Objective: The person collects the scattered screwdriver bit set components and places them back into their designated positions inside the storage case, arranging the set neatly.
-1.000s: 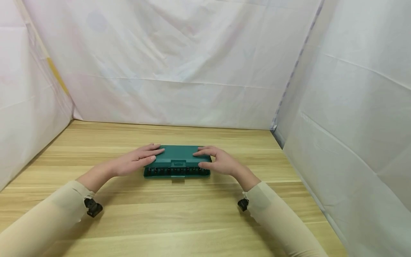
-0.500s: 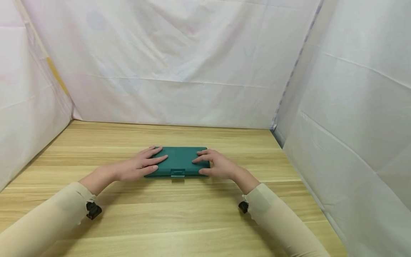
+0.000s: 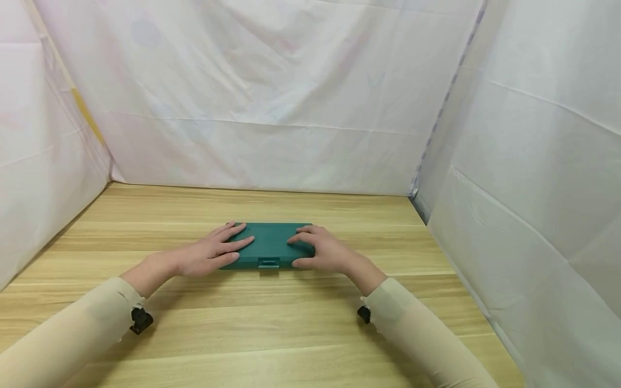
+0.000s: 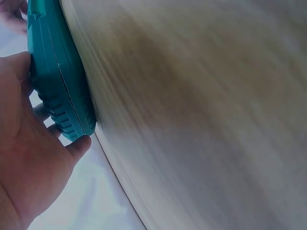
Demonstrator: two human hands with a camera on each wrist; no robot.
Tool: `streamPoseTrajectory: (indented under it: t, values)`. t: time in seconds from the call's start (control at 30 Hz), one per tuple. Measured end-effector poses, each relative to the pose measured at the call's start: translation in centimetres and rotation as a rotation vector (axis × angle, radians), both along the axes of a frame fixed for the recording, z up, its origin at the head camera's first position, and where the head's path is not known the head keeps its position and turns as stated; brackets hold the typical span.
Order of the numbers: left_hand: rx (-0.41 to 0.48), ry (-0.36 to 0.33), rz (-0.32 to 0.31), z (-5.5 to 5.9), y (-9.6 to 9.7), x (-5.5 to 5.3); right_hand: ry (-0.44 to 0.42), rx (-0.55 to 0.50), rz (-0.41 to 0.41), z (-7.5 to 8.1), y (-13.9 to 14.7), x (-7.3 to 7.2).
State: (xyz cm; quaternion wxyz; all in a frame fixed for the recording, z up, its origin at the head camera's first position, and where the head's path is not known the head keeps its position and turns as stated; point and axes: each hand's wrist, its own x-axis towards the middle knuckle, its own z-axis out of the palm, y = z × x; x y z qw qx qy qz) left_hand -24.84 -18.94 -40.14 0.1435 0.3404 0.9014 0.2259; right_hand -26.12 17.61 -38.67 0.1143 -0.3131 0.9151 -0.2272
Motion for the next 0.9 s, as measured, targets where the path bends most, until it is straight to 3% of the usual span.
streamPoseTrajectory:
  t: [0.33,0.6,0.9]
  values:
    - [-0.034,0.04,-0.004,-0.2,-0.2,-0.1,0.117,0.146,0.04,-0.1,-5.1,0.2]
    - [-0.04,0.038,-0.001,0.0,0.1,-0.2,0.149,0.132,-0.021,0.0,-6.1,0.6]
    - [-0.044,0.037,0.004,0.3,0.1,-0.2,0.167,0.22,-0.016,0.5,-6.5,0.3]
